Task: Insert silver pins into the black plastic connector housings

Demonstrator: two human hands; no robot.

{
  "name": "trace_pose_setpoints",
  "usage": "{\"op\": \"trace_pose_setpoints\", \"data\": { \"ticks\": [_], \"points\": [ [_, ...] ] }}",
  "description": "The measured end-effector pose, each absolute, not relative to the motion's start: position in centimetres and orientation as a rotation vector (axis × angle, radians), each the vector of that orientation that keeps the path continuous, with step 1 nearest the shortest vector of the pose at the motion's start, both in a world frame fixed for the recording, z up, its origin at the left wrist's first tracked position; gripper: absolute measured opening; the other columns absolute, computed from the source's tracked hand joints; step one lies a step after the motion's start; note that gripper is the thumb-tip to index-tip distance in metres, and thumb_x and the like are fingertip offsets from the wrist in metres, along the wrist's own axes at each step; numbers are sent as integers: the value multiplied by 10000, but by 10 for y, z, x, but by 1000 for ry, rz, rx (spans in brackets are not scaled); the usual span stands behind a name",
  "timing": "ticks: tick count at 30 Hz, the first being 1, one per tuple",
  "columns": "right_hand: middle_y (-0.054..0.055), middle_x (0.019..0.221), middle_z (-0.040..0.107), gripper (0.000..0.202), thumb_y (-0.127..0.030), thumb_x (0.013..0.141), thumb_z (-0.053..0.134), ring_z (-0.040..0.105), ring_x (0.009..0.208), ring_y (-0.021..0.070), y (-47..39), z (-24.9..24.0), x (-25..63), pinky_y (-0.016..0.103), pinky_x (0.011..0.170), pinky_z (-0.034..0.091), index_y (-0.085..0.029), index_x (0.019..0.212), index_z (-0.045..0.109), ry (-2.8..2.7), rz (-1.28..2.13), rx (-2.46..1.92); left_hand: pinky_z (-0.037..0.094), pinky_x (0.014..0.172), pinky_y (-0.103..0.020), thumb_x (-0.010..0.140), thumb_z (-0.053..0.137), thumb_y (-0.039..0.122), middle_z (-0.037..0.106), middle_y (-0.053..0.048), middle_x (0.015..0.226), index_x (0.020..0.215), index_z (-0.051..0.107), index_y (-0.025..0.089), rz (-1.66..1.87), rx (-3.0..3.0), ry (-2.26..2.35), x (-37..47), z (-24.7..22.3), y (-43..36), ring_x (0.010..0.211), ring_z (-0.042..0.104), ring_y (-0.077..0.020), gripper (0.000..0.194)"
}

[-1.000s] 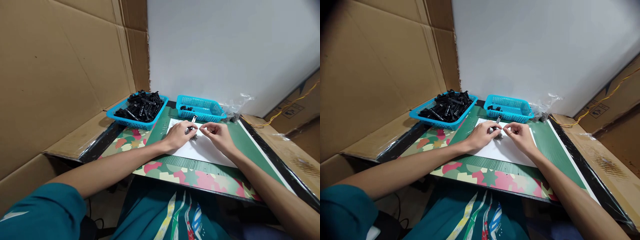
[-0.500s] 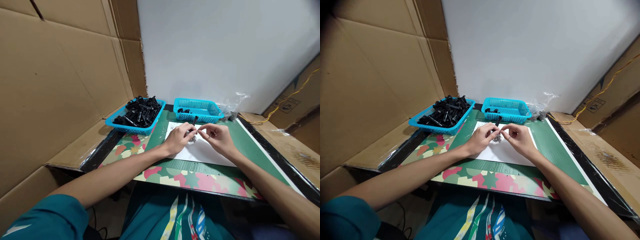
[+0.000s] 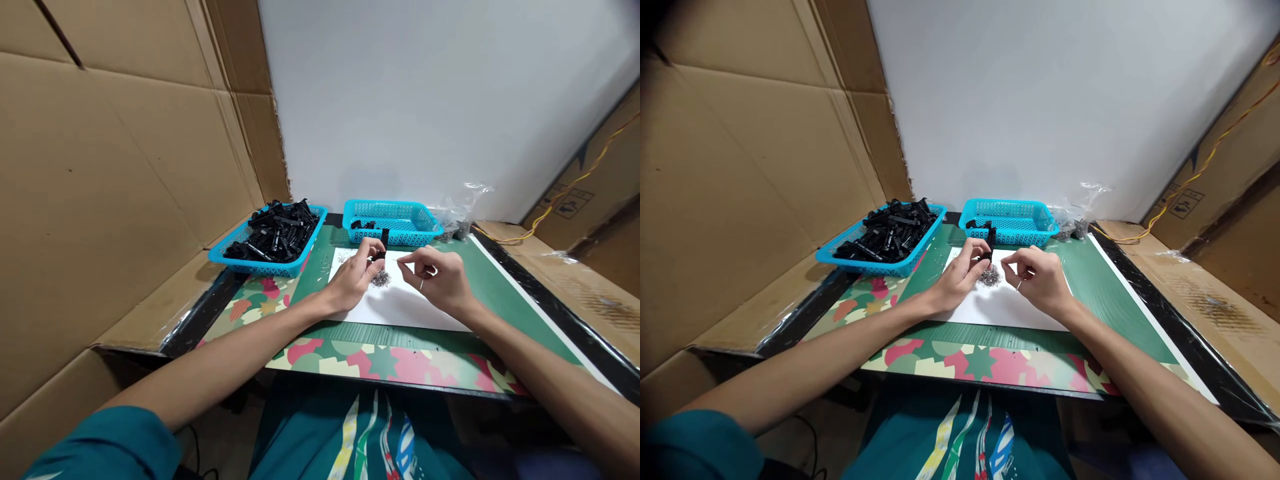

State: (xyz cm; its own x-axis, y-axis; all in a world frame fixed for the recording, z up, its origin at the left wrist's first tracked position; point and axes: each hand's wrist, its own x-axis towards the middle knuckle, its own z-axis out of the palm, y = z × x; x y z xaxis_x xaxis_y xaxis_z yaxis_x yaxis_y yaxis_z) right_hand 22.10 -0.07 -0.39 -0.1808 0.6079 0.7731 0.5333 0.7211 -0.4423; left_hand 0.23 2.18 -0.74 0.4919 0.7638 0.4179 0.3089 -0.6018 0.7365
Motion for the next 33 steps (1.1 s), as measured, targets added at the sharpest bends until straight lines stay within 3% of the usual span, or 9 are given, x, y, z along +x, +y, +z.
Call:
{"op": "trace_pose_setpoints", "data": {
  "ticks": [5, 11, 17, 26, 33],
  "points": [
    [-29, 533, 538, 166, -268, 909, 641, 450, 515, 137, 0, -6, 220, 310, 565, 413, -245, 779, 742, -1877, 57, -906, 545, 916, -375, 1060, 525, 380, 693, -132, 1223, 1615, 230, 245, 1007, 2111, 858, 3, -15, 26, 997, 699, -216, 643],
    [-29, 536, 555, 189, -217, 912, 621, 469, 513, 137, 0, -6, 220, 324, 600, 432, -247, 762, 732, -1903, 24, -855, 496, 1106, -424, 1093, 442, 372, 574, -162, 1546, 1591, 444, 222, 1029, 2294, 815, 3, -12, 27, 1352, 595, -296, 520],
    [-18, 527, 563, 220, -228, 925, 612, 490, 548, 157, -1, -5, 219, 326, 605, 425, -254, 730, 709, -1955, 26, -857, 552, 966, -390, 1075, 475, 339, 714, -104, 1253, 1612, 414, 242, 963, 2320, 840, 4, -14, 26, 1042, 685, -231, 549],
    [-31, 527, 532, 228, -205, 930, 598, 454, 531, 143, -1, -6, 218, 325, 620, 416, -249, 723, 684, -1985, 25, -817, 538, 1022, -421, 1081, 462, 369, 677, -122, 1359, 1587, 453, 244, 985, 2345, 809, 3, -15, 26, 1143, 669, -264, 521],
    [-28, 551, 555, 202, -215, 927, 623, 475, 550, 149, 0, -6, 220, 325, 636, 421, -255, 748, 710, -2005, 85, -833, 563, 959, -387, 1086, 468, 426, 718, -113, 1272, 1601, 444, 228, 953, 2292, 809, 2, -14, 26, 1050, 697, -237, 553]
  ]
}}
